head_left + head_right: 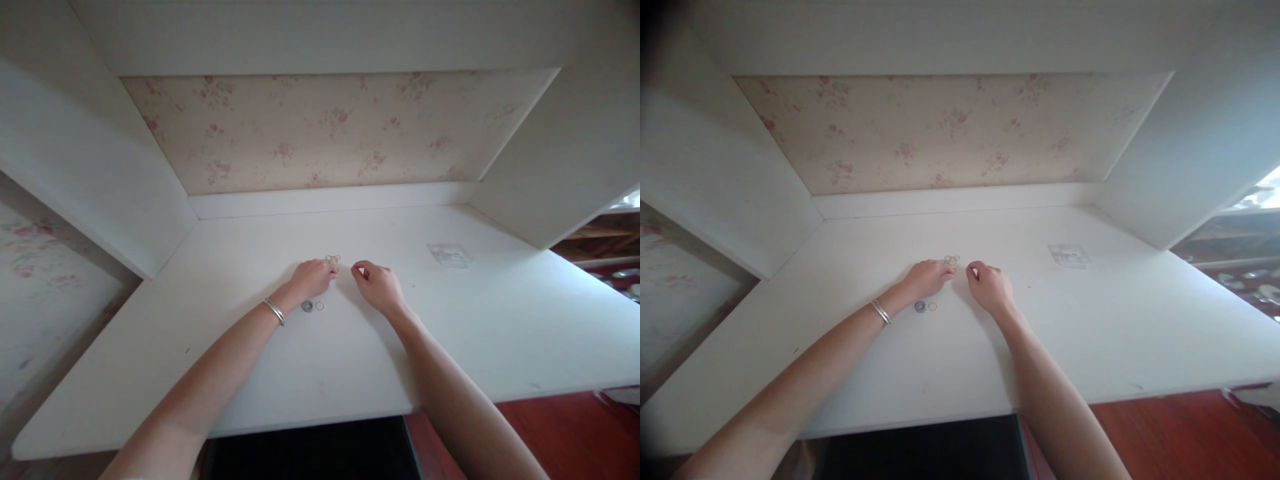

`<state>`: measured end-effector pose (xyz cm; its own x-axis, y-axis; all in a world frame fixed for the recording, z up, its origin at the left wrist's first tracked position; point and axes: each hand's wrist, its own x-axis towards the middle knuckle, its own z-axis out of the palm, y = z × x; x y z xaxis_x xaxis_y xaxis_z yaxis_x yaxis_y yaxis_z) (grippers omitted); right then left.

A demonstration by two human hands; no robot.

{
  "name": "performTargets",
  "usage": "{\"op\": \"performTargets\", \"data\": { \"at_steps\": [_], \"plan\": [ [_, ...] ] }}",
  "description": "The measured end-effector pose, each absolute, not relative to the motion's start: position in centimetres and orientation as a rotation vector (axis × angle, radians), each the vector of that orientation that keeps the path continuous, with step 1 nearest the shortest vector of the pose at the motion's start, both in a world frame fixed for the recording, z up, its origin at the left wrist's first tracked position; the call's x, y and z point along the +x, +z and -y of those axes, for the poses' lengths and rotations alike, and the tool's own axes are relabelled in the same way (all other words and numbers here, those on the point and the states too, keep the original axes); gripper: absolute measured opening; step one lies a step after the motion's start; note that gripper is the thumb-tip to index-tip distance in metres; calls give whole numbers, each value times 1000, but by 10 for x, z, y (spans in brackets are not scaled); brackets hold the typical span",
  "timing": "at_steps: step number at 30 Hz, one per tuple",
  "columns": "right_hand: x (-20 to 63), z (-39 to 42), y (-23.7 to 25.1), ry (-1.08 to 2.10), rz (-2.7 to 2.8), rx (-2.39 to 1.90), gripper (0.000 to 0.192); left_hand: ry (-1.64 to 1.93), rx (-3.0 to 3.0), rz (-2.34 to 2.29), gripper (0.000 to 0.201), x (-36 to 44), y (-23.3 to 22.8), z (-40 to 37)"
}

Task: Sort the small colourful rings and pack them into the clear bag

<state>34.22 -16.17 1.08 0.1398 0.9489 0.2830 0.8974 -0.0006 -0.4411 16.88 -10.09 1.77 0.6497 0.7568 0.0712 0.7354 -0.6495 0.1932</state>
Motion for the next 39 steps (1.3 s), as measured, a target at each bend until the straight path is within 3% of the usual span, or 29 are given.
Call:
{"op": "performTargets", "data": {
  "at_steps": [19,30,39],
  "plan": [
    [332,164,6,146,1859,-1846,26,101,2697,-1086,19,123,48,153],
    [328,165,7,143,1872,-1854,26,-34,2757,-1090,22,121,42,159],
    [322,165,7,115,1972,-1786,27,273,2582,-1228,24,110,44,153]
  ]
}}
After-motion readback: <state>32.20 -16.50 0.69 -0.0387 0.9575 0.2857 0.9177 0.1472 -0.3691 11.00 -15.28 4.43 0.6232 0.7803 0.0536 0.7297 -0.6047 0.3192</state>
